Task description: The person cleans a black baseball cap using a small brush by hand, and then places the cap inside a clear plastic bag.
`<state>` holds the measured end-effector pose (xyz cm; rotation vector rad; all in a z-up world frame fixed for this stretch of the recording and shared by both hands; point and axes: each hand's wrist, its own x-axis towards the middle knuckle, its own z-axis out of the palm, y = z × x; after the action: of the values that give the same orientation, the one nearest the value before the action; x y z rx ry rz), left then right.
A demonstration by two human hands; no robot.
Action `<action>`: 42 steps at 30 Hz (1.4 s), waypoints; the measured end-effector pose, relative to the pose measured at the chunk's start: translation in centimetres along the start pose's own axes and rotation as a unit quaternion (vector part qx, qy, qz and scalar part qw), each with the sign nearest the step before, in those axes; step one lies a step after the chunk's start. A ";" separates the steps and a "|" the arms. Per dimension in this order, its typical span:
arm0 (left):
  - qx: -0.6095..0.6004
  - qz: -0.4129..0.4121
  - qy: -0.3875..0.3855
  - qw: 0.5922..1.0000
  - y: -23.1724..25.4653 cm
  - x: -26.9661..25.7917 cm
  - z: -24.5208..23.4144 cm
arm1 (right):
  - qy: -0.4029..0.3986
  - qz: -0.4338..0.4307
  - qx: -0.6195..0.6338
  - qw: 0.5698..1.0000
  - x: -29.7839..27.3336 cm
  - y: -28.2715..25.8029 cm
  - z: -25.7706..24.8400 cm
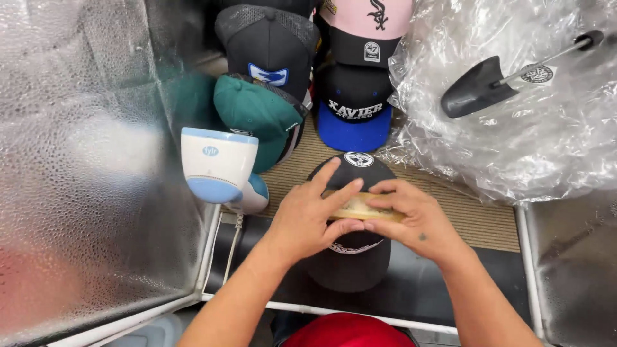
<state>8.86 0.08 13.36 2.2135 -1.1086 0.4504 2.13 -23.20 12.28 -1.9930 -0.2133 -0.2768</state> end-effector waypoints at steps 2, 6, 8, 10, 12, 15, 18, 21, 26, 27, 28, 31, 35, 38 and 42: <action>-0.009 -0.009 -0.043 0.999 -1.1 -0.1 0.1 | 0.014 0.008 -0.007 1.000 0.6 -0.3 0.5; 0.009 -0.031 -0.110 0.993 -0.8 0.0 0.6 | 0.115 0.043 -0.030 0.992 -0.6 0.3 1.5; 0.022 0.004 -0.076 0.997 0.8 0.1 0.6 | 0.103 0.075 -0.010 0.992 -2.0 1.6 2.0; 0.034 0.040 -0.042 0.998 1.4 0.7 0.3 | 0.091 0.107 0.009 0.990 -2.9 2.4 2.4; 0.018 0.083 -0.099 0.991 1.1 1.5 -0.1 | 0.028 0.218 0.027 0.975 -3.5 2.8 2.8; -0.021 -0.218 -0.221 0.950 -3.7 3.9 1.5 | 0.006 0.329 -0.045 0.943 -2.9 1.0 2.3; 0.086 -0.366 -0.249 0.893 -7.7 5.8 3.2 | 0.031 0.290 -0.003 0.957 -3.1 1.9 2.7; 0.071 -0.311 -0.209 0.924 -4.1 8.0 0.0 | 0.041 0.270 0.053 0.960 -3.7 2.0 3.0; -0.023 -0.142 -0.326 0.934 0.4 10.9 1.6 | 0.053 0.307 0.031 0.950 -4.6 3.6 3.4; -0.028 -0.141 -0.369 0.918 0.0 11.5 2.2 | 0.059 0.302 0.046 0.950 -4.4 3.7 3.5; -0.025 -0.141 -0.370 0.918 -1.8 11.7 2.1 | 0.060 0.301 0.048 0.951 -4.2 3.6 3.6; 0.051 -0.161 -0.388 0.906 -6.6 11.0 3.0 | 0.068 0.287 0.069 0.953 -4.5 3.3 3.4; 0.026 -0.438 -0.290 0.851 -9.3 4.5 3.6 | 0.056 0.299 0.068 0.950 -4.4 3.4 3.4; 0.015 -0.299 -0.087 0.950 -4.0 2.2 2.2 | 0.065 0.307 0.072 0.947 -4.5 4.1 3.3; 0.025 -0.176 0.070 0.982 -0.2 -1.8 4.1 | 0.068 0.272 0.062 0.958 -5.2 5.6 3.6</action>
<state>8.10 -1.50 9.20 2.3184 -0.6210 0.4748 -0.98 -22.45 4.44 -1.8170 0.3960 -0.0410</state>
